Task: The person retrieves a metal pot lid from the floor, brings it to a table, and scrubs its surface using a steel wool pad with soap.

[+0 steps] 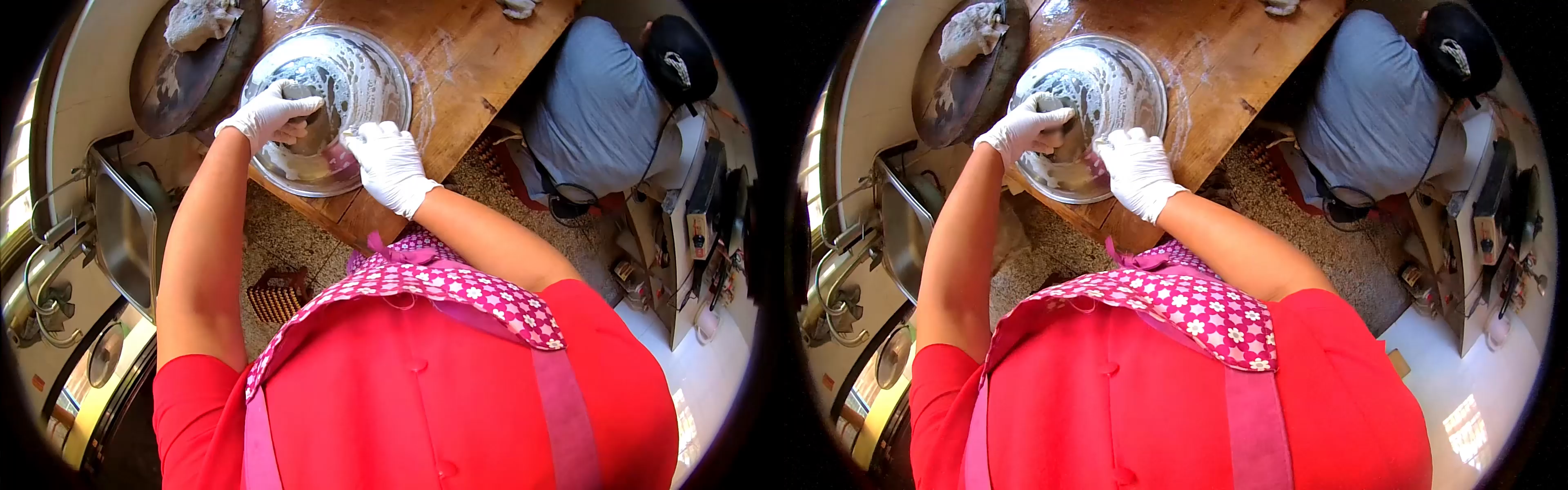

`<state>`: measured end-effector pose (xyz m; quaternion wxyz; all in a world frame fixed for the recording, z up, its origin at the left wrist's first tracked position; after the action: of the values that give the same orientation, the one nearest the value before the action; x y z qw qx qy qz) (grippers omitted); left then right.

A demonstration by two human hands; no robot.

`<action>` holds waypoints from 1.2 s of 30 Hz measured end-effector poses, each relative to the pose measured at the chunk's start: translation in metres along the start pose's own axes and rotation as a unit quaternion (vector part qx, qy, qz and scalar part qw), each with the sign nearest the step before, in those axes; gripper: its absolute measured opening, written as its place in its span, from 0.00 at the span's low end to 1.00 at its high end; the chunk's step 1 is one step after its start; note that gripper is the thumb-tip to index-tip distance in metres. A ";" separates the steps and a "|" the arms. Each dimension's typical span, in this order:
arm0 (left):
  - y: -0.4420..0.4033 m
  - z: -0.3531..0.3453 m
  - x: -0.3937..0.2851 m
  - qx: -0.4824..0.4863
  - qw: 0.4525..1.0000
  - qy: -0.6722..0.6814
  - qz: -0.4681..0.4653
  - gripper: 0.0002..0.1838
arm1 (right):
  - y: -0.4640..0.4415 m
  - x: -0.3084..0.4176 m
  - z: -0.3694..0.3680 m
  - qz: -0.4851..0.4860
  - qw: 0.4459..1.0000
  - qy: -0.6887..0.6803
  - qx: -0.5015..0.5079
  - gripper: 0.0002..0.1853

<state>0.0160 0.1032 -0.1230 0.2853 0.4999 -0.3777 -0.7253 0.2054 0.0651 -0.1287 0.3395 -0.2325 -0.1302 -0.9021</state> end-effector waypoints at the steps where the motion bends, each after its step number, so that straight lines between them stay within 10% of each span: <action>1: -0.003 0.004 0.001 -0.023 1.000 -0.002 0.005 0.21 | -0.001 0.002 0.002 0.011 1.000 0.000 0.013 0.22; 36: 0.003 0.002 -0.004 0.026 0.998 0.000 -0.055 0.25 | -0.050 -0.012 0.033 0.346 0.916 0.170 0.112 0.13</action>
<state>0.0155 0.1057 -0.1176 0.2321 0.5268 -0.3685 -0.7299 0.1906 0.1219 -0.1108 0.6714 -0.0663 -0.0816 -0.7336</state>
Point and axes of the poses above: each hand's wrist, its own y-axis away from the middle knuckle, its own z-axis out of the back of the hand, x = y × z, the point moved 6 cm from there along -y, towards the middle knuckle, and after that the axes turned 4 degrees about x, right-handed, at the moved point
